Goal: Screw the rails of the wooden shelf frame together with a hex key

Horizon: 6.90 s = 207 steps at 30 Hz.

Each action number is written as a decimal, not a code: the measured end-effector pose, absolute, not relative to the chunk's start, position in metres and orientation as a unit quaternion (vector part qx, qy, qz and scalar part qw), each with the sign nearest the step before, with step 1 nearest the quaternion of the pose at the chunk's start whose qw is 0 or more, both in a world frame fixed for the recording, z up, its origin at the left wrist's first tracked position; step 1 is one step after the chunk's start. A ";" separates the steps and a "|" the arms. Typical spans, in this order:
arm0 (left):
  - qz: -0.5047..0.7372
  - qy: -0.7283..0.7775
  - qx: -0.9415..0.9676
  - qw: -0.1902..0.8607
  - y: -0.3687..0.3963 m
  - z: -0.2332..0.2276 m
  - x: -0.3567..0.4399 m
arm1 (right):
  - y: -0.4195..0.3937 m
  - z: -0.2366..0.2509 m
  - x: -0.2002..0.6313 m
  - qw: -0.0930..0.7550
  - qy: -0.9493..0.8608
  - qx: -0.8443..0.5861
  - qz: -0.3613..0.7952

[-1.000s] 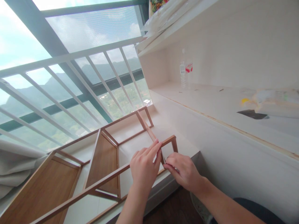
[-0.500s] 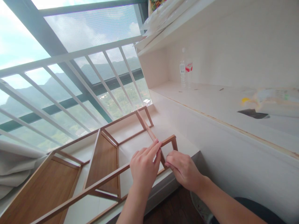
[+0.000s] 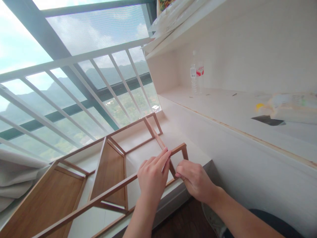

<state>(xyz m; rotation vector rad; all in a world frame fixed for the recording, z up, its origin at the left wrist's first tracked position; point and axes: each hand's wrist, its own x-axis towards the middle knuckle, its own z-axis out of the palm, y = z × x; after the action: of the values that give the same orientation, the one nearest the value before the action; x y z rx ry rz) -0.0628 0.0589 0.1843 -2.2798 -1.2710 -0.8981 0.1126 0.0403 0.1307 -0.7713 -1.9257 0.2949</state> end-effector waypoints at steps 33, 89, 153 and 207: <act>-0.330 -0.446 -0.810 0.189 0.059 0.184 -0.062 | 0.040 0.146 0.127 0.448 -0.817 -0.348 0.106; -0.322 -0.454 -0.811 0.179 0.059 0.185 -0.061 | 0.036 0.140 0.114 0.574 -0.753 -0.321 -0.010; -0.332 -0.440 -0.811 0.196 0.059 0.186 -0.061 | 0.038 0.122 0.098 0.595 -0.718 -0.343 0.111; -0.327 -0.442 -0.812 0.196 0.059 0.186 -0.061 | 0.034 0.128 0.106 0.579 -0.742 -0.327 0.082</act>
<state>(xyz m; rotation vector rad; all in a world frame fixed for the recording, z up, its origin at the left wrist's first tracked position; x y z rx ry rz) -0.0605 0.0588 0.1864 -2.2757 -1.2378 -0.9155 0.1057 0.0338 0.1276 -0.7655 -1.7352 0.1923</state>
